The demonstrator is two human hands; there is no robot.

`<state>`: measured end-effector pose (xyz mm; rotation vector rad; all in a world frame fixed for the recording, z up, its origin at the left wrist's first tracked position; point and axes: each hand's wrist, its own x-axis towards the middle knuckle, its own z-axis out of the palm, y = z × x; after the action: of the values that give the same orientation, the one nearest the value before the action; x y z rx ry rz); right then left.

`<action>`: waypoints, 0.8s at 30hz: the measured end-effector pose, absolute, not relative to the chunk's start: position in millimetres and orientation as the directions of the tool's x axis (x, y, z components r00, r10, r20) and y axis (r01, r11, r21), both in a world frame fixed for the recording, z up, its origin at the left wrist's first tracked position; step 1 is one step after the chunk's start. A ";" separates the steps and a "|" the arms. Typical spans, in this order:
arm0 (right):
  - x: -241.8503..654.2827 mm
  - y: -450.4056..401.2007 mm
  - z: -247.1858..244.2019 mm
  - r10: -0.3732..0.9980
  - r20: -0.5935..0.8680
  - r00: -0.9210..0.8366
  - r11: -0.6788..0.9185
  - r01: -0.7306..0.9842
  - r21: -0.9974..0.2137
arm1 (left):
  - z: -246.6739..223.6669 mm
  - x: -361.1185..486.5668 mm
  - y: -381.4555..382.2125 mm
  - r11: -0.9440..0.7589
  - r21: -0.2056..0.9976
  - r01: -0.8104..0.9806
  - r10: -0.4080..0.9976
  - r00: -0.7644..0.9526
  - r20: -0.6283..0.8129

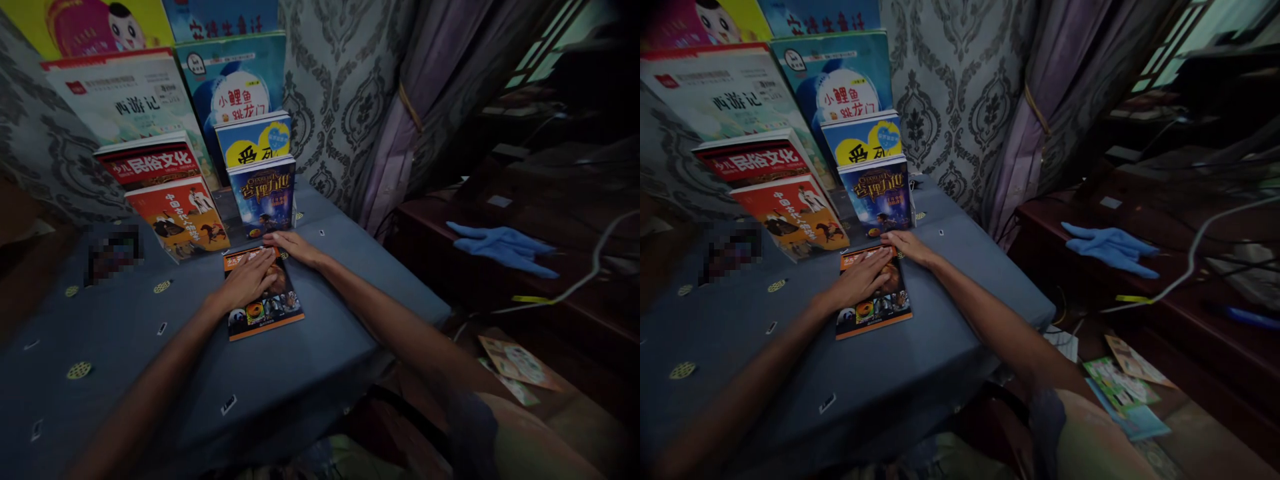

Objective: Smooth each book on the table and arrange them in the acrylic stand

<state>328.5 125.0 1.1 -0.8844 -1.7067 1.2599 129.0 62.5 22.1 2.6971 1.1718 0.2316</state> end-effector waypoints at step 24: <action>327.1 119.8 2.4 0.828 0.334 -0.451 0.513 0.366 -0.776 | 28.6 126.3 -7.0 -0.881 0.263 0.392 0.423 0.904 0.069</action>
<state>327.1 119.8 2.4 -0.9721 -2.0337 0.8175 126.3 -7.0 28.6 2.8241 0.6145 0.1819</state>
